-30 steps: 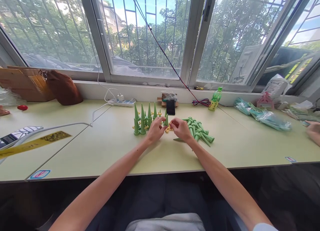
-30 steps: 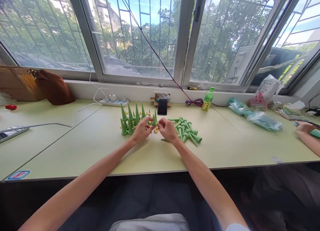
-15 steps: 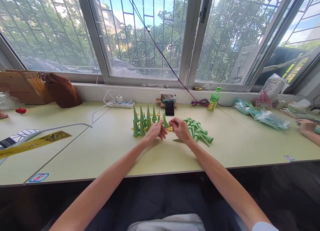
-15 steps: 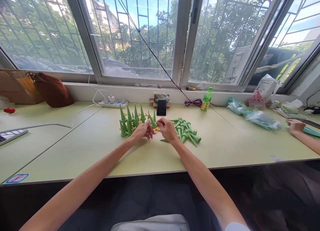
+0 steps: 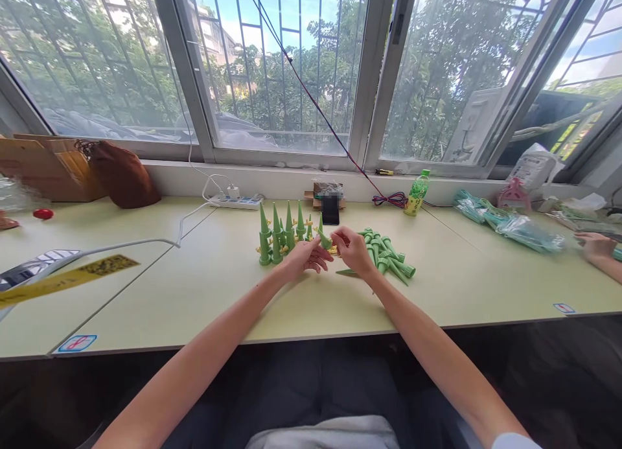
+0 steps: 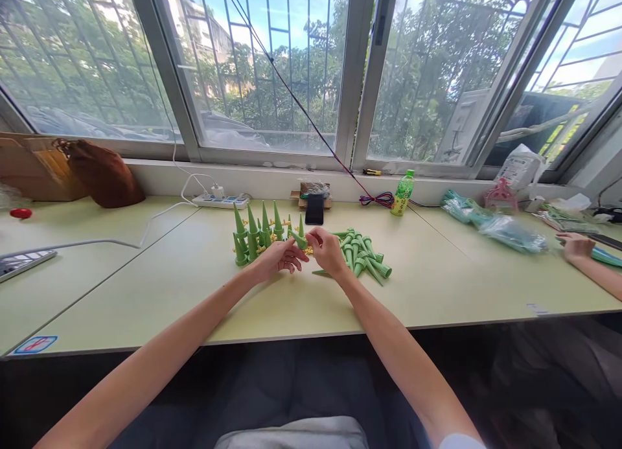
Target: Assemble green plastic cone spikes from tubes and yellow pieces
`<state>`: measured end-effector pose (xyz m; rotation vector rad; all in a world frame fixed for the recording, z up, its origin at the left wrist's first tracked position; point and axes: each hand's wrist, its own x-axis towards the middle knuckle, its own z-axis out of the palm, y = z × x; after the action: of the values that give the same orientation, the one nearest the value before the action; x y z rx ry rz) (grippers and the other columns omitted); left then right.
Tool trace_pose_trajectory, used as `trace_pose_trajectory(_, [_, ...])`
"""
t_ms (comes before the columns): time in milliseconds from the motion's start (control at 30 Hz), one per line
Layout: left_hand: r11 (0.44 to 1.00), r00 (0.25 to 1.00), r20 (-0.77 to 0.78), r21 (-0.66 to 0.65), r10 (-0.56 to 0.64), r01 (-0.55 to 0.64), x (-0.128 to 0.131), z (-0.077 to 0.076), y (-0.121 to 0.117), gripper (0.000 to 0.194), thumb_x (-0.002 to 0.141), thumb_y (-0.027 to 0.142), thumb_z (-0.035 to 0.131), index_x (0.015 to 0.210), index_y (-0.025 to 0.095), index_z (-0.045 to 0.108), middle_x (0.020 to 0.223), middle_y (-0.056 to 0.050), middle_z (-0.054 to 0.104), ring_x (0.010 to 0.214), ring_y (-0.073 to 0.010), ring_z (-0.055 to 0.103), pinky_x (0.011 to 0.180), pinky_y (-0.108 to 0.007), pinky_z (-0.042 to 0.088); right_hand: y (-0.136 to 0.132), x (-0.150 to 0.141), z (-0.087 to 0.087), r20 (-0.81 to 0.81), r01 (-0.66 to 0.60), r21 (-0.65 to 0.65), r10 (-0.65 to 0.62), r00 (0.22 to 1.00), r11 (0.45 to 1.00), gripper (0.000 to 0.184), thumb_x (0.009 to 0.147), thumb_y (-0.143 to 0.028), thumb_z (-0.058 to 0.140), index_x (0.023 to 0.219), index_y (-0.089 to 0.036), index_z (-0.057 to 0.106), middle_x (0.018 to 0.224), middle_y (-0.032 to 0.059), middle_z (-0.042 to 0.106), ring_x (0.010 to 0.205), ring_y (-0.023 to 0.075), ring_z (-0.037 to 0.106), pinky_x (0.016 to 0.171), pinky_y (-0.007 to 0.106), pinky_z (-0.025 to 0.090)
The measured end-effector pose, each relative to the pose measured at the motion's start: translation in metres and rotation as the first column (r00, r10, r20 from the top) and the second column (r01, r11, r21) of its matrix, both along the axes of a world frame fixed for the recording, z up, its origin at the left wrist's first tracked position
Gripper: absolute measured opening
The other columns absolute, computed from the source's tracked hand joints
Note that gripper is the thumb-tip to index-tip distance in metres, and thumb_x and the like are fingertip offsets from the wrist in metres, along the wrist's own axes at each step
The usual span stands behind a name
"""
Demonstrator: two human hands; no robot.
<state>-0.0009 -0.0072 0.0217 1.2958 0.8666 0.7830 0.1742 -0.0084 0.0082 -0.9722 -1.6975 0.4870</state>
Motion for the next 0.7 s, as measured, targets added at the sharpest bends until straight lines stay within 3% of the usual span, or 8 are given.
trace_pose_trajectory(267, [0.994,0.998,-0.059,0.101,-0.03,0.036,0.0,-0.005,0.002,0.059,0.076,0.068,0.067,0.088,0.011,0.067,0.099,-0.015,0.07,0.061,-0.0149,0.067,0.049,-0.023,0.049,0.001,0.001,0.0,-0.035,0.001,0.002,0.0,0.999,1.0,0.033,0.092,-0.05,0.05,0.079,-0.02,0.054,0.064,-0.0004,0.058,0.056,0.0136,0.054,0.057,0.025,0.043])
trace_pose_trajectory(500, [0.956,0.991,-0.137,0.29,-0.006,0.046,0.0,-0.012,0.003,0.052,0.072,0.063,0.073,0.085,0.014,0.062,0.074,-0.003,0.06,0.062,-0.0154,0.066,0.047,-0.021,0.05,0.001,0.0,-0.002,0.001,0.007,-0.025,-0.007,1.0,1.0,0.033,0.092,-0.051,0.049,0.079,-0.021,0.054,0.059,-0.0017,0.057,0.051,0.0129,0.051,0.055,0.026,0.042])
trace_pose_trajectory(700, [0.893,0.988,-0.141,0.451,0.059,0.011,0.001,-0.014,0.003,0.047,0.074,0.06,0.072,0.075,0.015,0.058,0.074,-0.002,0.06,0.056,-0.0119,0.062,0.043,-0.021,0.048,0.001,-0.001,-0.001,-0.009,0.015,-0.035,-0.015,1.0,0.999,0.032,0.093,-0.05,0.048,0.078,-0.021,0.053,0.058,-0.0015,0.056,0.05,0.0127,0.05,0.053,0.025,0.041])
